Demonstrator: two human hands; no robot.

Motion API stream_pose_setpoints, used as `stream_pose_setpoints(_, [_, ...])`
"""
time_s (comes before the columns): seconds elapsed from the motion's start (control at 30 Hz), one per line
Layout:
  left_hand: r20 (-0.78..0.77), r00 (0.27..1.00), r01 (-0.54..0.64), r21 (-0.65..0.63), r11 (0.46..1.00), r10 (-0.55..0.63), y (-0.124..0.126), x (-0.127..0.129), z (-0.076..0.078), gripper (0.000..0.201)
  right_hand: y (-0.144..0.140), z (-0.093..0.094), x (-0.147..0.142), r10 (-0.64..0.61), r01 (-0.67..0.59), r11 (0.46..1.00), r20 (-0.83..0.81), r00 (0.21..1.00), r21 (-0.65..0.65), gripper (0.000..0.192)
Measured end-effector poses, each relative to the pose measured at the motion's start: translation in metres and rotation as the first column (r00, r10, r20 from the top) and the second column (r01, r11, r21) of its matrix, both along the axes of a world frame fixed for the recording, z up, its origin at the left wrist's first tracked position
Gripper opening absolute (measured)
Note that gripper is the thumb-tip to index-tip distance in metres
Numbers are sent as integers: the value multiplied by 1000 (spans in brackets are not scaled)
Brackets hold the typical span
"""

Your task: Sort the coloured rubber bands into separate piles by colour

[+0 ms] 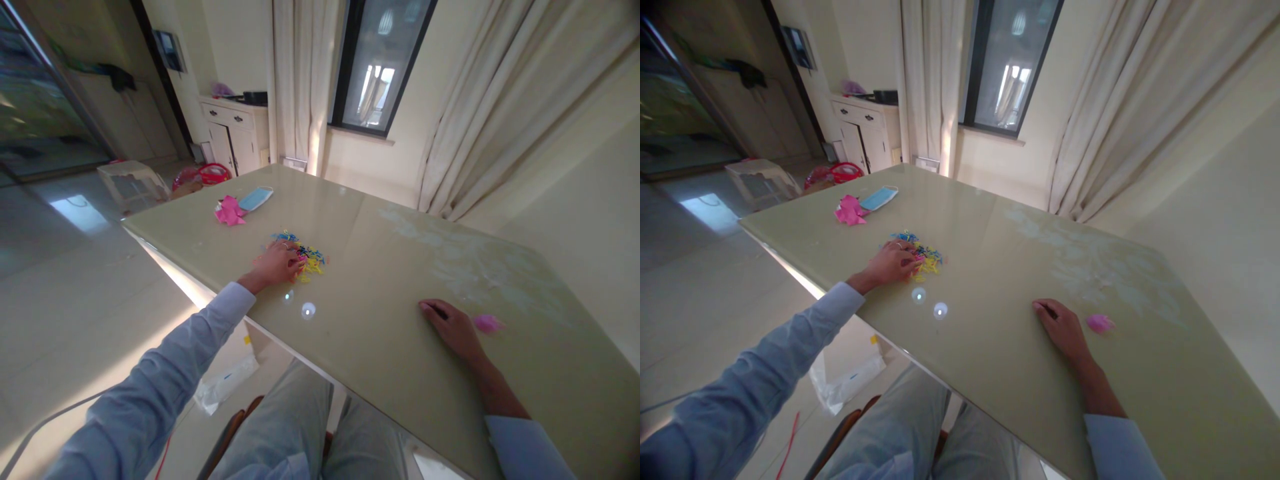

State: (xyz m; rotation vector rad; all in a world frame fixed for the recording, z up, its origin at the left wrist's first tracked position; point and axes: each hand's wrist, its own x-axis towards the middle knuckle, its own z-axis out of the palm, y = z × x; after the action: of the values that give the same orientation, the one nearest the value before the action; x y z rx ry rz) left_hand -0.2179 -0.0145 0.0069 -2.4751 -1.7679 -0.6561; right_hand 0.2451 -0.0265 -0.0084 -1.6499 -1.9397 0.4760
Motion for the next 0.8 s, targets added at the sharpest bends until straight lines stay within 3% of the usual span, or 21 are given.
stream_pose_setpoints(0.23, [68, 997, 18, 75, 997, -23, 3, -3, 0, 28, 1, -2, 2, 13, -13, 1000, 3, 1000, 13, 44])
stream_pose_setpoints(0.4, [303, 952, 12, 113, 994, -46, -5, 12, 6, 24, 2, -4, 3, 44, -44, 998, 17, 999, 33, 42])
stream_pose_setpoints(0.63, [697, 713, 58, 57, 997, -82, -33, 81, 20, 30, 2, -6, 2, 83, -82, 994, 0, 997, 70, 36])
stream_pose_setpoints(0.8, [852, 513, 237, -24, 971, -104, -47, 141, 32, 34, 0, -6, -2, 112, -114, 988, 32, 993, 101, 27])
